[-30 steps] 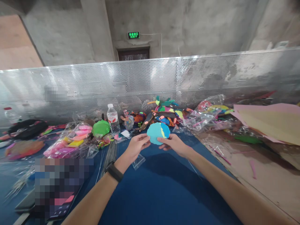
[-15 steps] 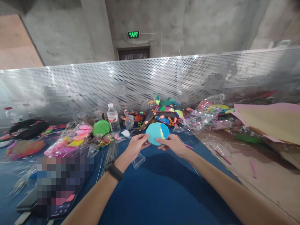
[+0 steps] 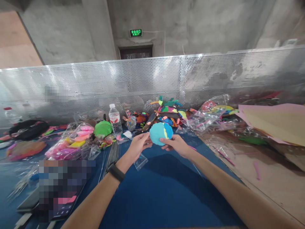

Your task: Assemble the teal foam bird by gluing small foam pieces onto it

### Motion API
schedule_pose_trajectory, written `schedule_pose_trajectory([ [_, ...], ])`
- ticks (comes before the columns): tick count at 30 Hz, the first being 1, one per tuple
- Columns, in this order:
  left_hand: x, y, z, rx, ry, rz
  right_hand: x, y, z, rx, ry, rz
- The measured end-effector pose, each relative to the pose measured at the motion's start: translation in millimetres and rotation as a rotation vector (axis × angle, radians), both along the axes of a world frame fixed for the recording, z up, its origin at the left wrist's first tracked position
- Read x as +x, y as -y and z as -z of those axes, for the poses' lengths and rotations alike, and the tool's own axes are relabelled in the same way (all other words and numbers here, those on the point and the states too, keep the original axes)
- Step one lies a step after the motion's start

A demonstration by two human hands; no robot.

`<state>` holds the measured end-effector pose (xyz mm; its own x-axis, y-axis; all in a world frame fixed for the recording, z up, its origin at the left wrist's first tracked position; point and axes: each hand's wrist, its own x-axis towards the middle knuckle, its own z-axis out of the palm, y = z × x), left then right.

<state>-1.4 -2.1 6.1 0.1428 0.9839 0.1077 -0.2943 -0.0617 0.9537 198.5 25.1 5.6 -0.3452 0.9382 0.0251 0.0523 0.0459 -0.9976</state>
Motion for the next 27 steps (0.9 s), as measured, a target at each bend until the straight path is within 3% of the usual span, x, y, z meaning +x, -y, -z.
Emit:
schedule_pose_trajectory([
  [11, -0.3, -1.2, 0.8, -0.057, 0.072, -0.049, -0.7, 2.2, 0.6, 0.01, 0.015, -0.013],
  [17, -0.3, 0.2, -2.2, -0.113, 0.157, 0.008, -2.5, 5.5, -2.0, 0.027, 0.012, -0.022],
  [27, 2.4, 1.2, -3.6, 0.034, 0.041, -0.095, -4.2, 9.7, -2.4, -0.003, 0.088, -0.099],
])
